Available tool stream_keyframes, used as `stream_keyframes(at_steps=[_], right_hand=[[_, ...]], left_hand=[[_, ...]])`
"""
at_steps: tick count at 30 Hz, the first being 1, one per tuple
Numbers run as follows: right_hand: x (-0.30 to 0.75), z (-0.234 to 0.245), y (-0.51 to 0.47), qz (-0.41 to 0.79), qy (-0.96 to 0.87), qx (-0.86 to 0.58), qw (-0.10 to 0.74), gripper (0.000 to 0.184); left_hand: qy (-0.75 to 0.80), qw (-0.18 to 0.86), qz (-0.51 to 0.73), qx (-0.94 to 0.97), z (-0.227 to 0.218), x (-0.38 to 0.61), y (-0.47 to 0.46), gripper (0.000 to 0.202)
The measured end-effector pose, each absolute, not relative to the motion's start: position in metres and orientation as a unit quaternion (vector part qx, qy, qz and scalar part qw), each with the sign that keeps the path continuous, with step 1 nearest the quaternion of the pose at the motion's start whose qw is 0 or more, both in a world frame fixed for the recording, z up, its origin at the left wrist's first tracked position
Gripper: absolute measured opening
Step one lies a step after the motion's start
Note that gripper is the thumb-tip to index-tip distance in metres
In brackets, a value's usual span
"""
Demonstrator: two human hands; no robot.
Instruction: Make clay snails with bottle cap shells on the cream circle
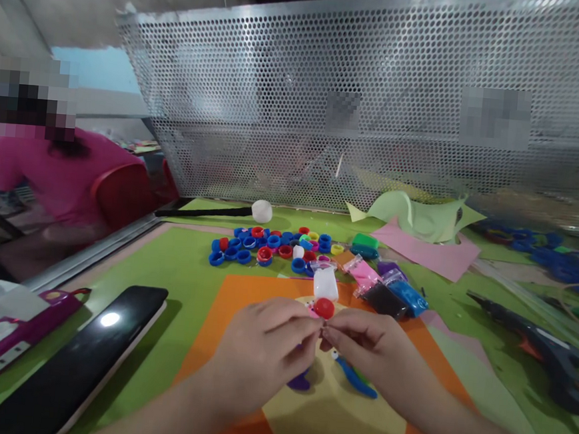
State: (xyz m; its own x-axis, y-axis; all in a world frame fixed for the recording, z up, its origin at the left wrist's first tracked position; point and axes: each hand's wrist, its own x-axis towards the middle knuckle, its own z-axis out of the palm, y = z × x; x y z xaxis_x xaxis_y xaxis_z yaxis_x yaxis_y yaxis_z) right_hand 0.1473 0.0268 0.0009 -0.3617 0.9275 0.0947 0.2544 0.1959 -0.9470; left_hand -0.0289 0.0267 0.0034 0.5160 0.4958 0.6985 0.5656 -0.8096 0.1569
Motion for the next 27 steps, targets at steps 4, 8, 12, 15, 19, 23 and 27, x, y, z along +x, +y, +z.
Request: stream_keyframes(at_steps=[4, 8, 12, 15, 19, 23, 27], right_hand=[[0.15, -0.001, 0.031, 0.454, -0.65, -0.472, 0.387, 0.023], [0.152, -0.006, 0.035, 0.463, -0.628, -0.492, 0.387, 0.024], [0.152, -0.008, 0.036, 0.457, -0.635, -0.492, 0.383, 0.023], [0.152, -0.005, 0.035, 0.458, -0.639, -0.489, 0.378, 0.023], [0.153, -0.003, 0.035, 0.474, -0.634, -0.473, 0.388, 0.021], [0.153, -0.002, 0.035, 0.48, -0.632, -0.455, 0.403, 0.018], [0.152, -0.002, 0.036, 0.473, -0.647, -0.448, 0.396, 0.019]], left_hand=[[-0.393, -0.106, -0.457, -0.791, 0.014, -0.029, 0.029, 0.013], [-0.479, -0.259, -0.449, -0.708, 0.019, -0.028, 0.03, 0.015], [-0.499, -0.381, -0.436, -0.644, 0.019, -0.026, 0.029, 0.022], [-0.483, -0.414, -0.435, -0.637, 0.018, -0.026, 0.028, 0.025], [-0.476, -0.414, -0.404, -0.662, 0.019, -0.027, 0.03, 0.027], [-0.462, -0.434, -0.407, -0.658, 0.018, -0.026, 0.032, 0.019], [-0.419, -0.449, -0.441, -0.655, 0.014, -0.026, 0.032, 0.011]])
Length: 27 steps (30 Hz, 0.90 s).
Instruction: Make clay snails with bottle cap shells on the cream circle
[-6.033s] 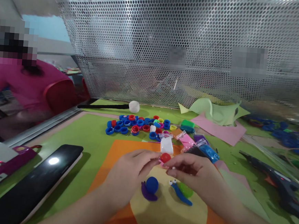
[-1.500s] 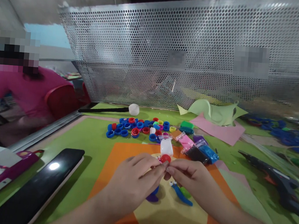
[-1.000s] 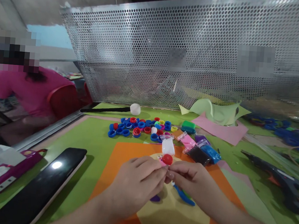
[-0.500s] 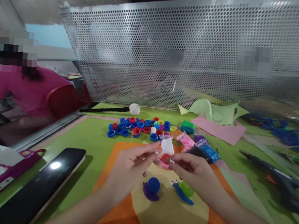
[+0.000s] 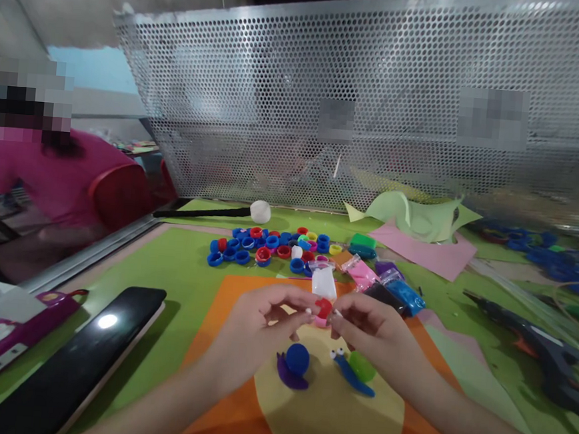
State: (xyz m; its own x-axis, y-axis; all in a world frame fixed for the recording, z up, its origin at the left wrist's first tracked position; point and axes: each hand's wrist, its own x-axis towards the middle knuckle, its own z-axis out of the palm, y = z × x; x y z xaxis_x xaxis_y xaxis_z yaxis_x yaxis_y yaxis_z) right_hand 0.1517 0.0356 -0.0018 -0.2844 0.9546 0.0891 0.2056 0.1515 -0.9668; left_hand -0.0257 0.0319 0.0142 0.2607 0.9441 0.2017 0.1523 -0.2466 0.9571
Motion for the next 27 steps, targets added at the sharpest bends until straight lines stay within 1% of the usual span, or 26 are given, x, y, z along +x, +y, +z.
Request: stream_keyframes(at_steps=[6, 12, 14, 16, 19, 22, 24, 27], right_hand=[[0.152, -0.007, 0.034, 0.456, -0.669, -0.442, 0.386, 0.025], [0.152, -0.007, 0.034, 0.412, -0.689, -0.459, 0.381, 0.037], [0.152, -0.007, 0.034, 0.399, -0.696, -0.461, 0.379, 0.038], [0.151, -0.007, 0.035, 0.39, -0.698, -0.462, 0.383, 0.036], [0.152, -0.006, 0.036, 0.388, -0.702, -0.456, 0.386, 0.028], [0.155, -0.005, 0.037, 0.397, -0.708, -0.453, 0.369, 0.021], [0.157, -0.004, 0.038, 0.401, -0.71, -0.455, 0.357, 0.021], [0.158, -0.005, 0.04, 0.376, -0.729, -0.451, 0.352, 0.026]], left_hand=[[0.45, 0.389, 0.422, 0.684, 0.013, -0.027, 0.033, 0.002], [0.452, 0.336, 0.416, 0.714, 0.014, -0.027, 0.033, 0.003], [0.45, 0.315, 0.411, 0.728, 0.015, -0.027, 0.033, 0.004], [0.449, 0.295, 0.4, 0.743, 0.018, -0.028, 0.033, 0.005], [0.453, 0.267, 0.376, 0.763, 0.022, -0.031, 0.035, 0.008], [0.47, 0.239, 0.36, 0.77, 0.023, -0.036, 0.039, 0.006], [0.481, 0.228, 0.346, 0.773, 0.021, -0.041, 0.042, 0.006], [0.488, 0.217, 0.31, 0.787, 0.011, -0.049, 0.047, 0.013]])
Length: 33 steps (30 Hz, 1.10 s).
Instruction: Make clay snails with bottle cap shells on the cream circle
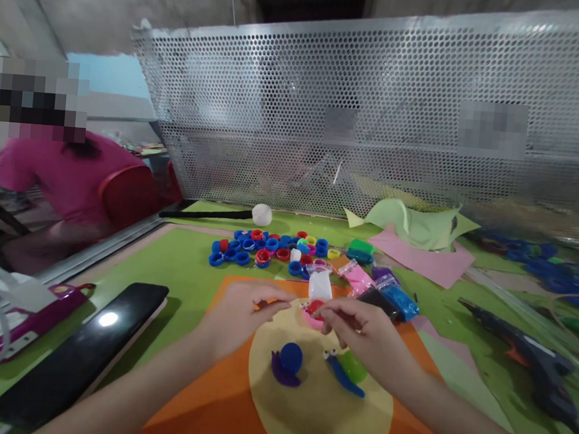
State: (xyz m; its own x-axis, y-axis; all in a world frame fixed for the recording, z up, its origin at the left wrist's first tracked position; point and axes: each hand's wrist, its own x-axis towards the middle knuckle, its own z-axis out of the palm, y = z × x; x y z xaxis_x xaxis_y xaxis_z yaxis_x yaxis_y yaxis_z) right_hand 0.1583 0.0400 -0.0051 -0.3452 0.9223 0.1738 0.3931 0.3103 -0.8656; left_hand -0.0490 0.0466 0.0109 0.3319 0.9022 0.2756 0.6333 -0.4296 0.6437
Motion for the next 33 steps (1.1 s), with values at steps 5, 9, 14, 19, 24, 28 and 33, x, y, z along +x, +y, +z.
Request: stream_keyframes(at_steps=[5, 9, 14, 19, 24, 28, 33], right_hand=[[0.164, -0.014, 0.05, 0.312, -0.751, -0.45, 0.368, 0.032], [0.172, -0.027, 0.06, 0.295, -0.734, -0.47, 0.392, 0.03], [0.179, -0.043, 0.07, 0.271, -0.724, -0.487, 0.405, 0.02], [0.181, -0.05, 0.074, 0.255, -0.738, -0.49, 0.388, 0.02], [0.183, -0.049, 0.073, 0.226, -0.76, -0.489, 0.363, 0.023], [0.184, -0.051, 0.073, 0.189, -0.77, -0.494, 0.358, 0.032], [0.184, -0.051, 0.073, 0.161, -0.767, -0.501, 0.368, 0.031]], left_hand=[[0.507, 0.175, 0.262, 0.802, -0.006, -0.064, 0.051, 0.015], [0.484, 0.166, 0.216, 0.832, -0.009, -0.07, 0.052, 0.01], [0.447, 0.174, 0.182, 0.858, -0.009, -0.075, 0.048, 0.015], [0.461, 0.167, 0.175, 0.854, -0.016, -0.078, 0.047, 0.015], [0.461, 0.163, 0.174, 0.855, -0.02, -0.081, 0.048, 0.017], [0.453, 0.161, 0.176, 0.859, -0.022, -0.081, 0.048, 0.02], [0.442, 0.152, 0.17, 0.868, -0.021, -0.084, 0.049, 0.016]])
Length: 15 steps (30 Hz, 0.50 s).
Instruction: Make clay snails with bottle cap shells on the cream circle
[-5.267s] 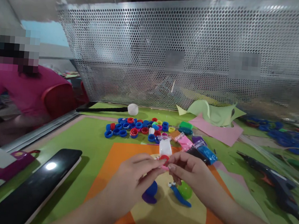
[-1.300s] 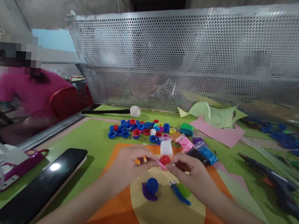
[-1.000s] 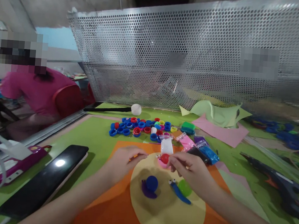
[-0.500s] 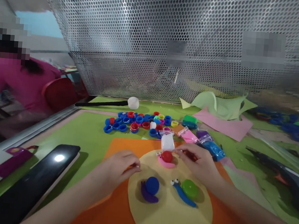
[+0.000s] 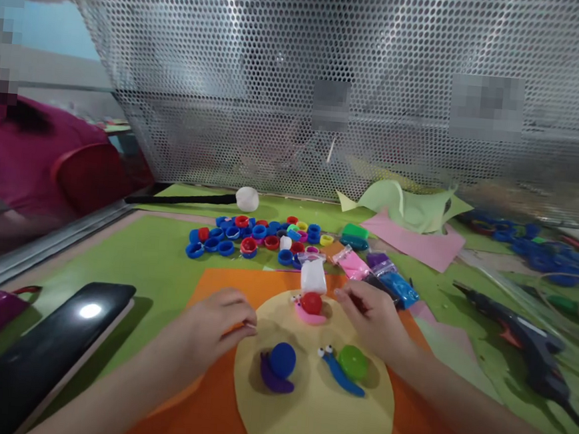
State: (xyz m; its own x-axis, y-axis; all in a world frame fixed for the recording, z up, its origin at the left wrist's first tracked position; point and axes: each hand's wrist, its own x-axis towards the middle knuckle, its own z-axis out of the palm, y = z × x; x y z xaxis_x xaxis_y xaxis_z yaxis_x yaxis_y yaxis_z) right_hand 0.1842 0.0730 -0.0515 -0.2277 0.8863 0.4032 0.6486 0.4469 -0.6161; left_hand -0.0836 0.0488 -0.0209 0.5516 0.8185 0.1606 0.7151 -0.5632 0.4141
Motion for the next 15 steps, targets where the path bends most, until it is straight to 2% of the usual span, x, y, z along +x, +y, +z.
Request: stream_keyframes(at_steps=[6, 15], right_hand=[[0.1847, -0.0533, 0.0724, 0.166, -0.765, -0.502, 0.368, 0.015], [0.186, -0.0576, 0.0726, 0.17, -0.765, -0.509, 0.356, 0.012]], left_hand=[[0.408, 0.151, 0.173, 0.884, -0.0244, -0.0863, 0.0503, 0.02], [0.424, 0.165, 0.144, 0.879, -0.0223, -0.0848, 0.0487, 0.018]])
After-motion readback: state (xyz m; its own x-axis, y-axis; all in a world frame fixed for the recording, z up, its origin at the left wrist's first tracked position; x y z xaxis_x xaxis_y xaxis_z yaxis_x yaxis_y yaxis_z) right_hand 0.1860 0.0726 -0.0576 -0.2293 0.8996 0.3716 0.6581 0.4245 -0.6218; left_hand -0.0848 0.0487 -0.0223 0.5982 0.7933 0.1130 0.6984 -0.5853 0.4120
